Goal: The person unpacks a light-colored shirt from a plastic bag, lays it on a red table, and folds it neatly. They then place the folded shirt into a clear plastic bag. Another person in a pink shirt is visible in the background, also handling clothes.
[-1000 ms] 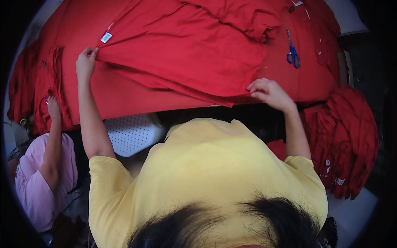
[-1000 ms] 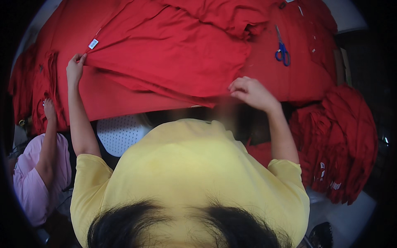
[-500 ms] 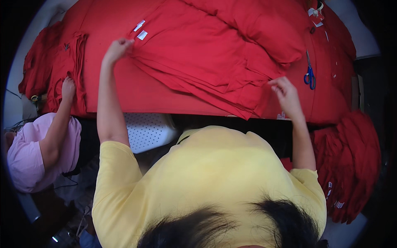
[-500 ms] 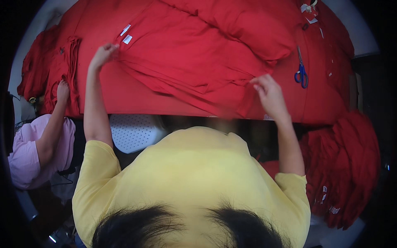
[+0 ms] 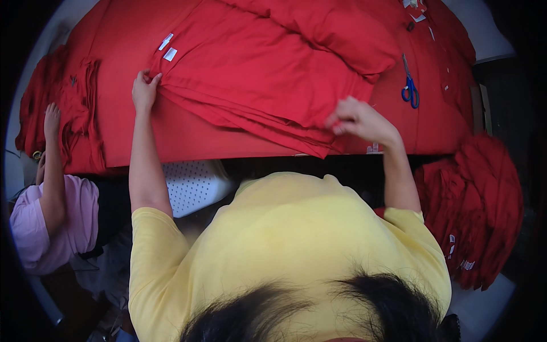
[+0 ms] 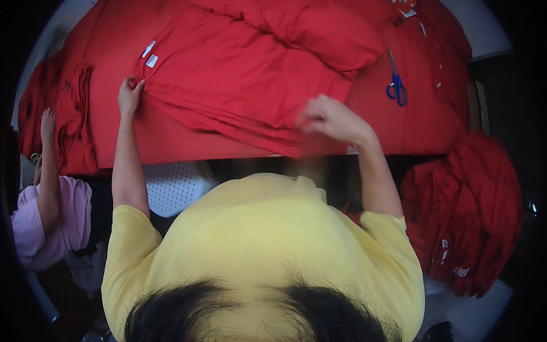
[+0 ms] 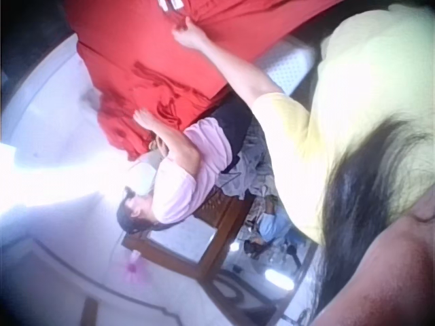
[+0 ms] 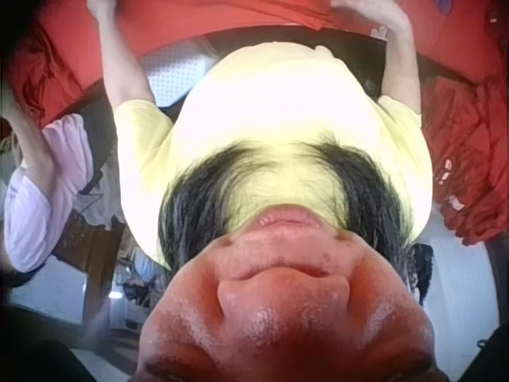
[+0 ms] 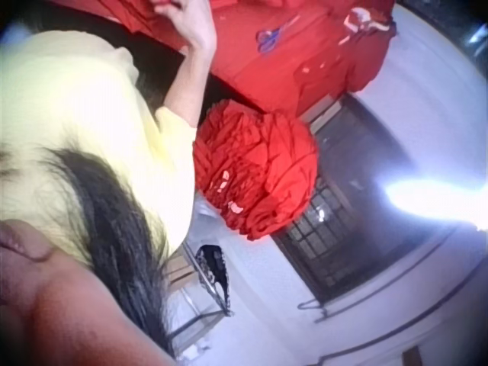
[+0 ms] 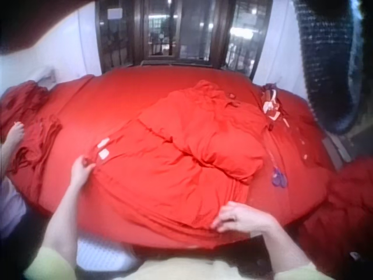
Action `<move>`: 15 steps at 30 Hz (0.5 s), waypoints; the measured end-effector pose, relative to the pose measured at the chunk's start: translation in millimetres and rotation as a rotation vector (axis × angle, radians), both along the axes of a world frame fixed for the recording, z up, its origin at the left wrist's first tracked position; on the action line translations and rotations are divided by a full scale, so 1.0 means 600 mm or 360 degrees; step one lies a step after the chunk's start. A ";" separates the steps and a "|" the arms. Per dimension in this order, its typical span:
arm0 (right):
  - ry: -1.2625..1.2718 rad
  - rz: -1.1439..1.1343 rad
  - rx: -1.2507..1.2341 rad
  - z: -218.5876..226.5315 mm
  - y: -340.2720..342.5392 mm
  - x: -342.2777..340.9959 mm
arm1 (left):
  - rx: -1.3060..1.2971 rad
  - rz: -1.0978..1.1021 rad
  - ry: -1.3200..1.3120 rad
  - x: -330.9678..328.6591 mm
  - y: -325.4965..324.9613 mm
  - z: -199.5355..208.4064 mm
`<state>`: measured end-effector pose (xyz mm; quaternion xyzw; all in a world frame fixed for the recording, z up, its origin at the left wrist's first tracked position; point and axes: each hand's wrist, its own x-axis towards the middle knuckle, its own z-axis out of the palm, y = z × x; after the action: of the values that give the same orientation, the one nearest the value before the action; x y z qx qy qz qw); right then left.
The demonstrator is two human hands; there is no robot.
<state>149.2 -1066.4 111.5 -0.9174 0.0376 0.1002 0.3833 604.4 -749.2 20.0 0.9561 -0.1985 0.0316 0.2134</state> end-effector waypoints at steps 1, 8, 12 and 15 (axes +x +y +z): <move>0.0089 0.0138 0.0017 0.005 0.002 -0.030 | -0.0074 -0.0018 -0.0034 0.000 0.005 -0.001; 0.0233 0.0068 -0.0248 -0.006 -0.005 -0.042 | -0.1353 -0.0117 0.0383 0.028 0.050 -0.084; 0.0446 -0.0115 0.0131 0.093 0.003 0.047 | -0.1161 -0.0006 -0.0055 -0.006 0.049 -0.085; 0.0192 0.0169 0.0440 0.123 -0.036 0.120 | -0.0790 0.0133 -0.0228 -0.053 0.026 -0.041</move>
<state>221.4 -1087.9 185.5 -0.8489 -0.0022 0.1795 0.4971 572.6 -733.8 -4.7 0.8771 -0.1597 0.1559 0.4254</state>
